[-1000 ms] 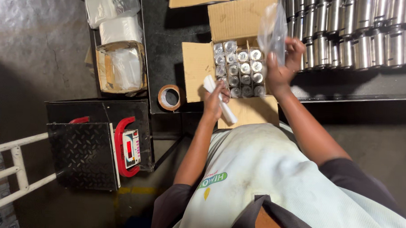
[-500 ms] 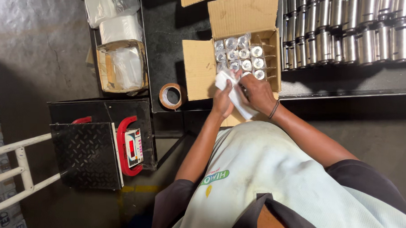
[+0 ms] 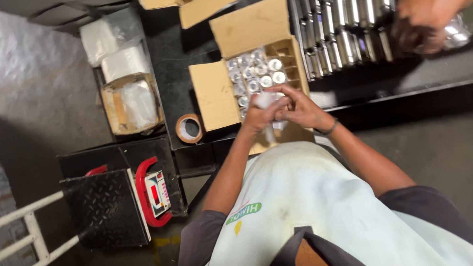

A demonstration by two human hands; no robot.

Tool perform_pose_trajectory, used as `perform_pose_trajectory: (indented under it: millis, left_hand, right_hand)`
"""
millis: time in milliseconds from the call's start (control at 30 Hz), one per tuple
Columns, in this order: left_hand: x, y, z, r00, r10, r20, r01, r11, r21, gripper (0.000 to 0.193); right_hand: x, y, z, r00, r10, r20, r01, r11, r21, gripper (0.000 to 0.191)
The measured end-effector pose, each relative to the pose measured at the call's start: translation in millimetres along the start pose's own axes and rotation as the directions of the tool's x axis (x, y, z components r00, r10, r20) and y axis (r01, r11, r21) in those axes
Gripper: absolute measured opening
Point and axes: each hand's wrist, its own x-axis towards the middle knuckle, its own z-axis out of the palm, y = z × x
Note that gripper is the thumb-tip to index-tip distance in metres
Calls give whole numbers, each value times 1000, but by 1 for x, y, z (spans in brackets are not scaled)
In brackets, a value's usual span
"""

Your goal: The person wraps cylindrical metal parts in plastic sheeting and places them one by one into a compartmentalized cardboard box. They then close the box, seal it with tape, carry it across the floor, and stack it with other finished boxes before returning to pack another box.

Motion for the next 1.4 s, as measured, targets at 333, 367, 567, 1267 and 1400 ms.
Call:
perform_pose_trajectory:
  millis: [333,367,567,1267,1400]
  left_hand:
    - [-30,90,-44,938,40,-345,179,795,579,25]
    - [-31,92,-42,939,40,-341,181,787,590,26]
    - [-29,83,-20,950,131,-285,66,805,590,32]
    - [-20,73,8,937,341,-76,-224,752,620,30]
    - [-14,63,12,958,270,-100,-117,682,722,26]
  right_hand:
    - [-41,-53,-64,901,255,-350,-432,571,-697,37]
    - [-45,-56,-67,895,321,-310,-443,551,-707,37]
    - [-70,-55,-68,826,354,-439,-557,395,-730,38]
    - [-108,10,-147,677,15,-736,-657,463,-595,41]
    - [-116,24,-98,878,367,-306,-334,930,154,45]
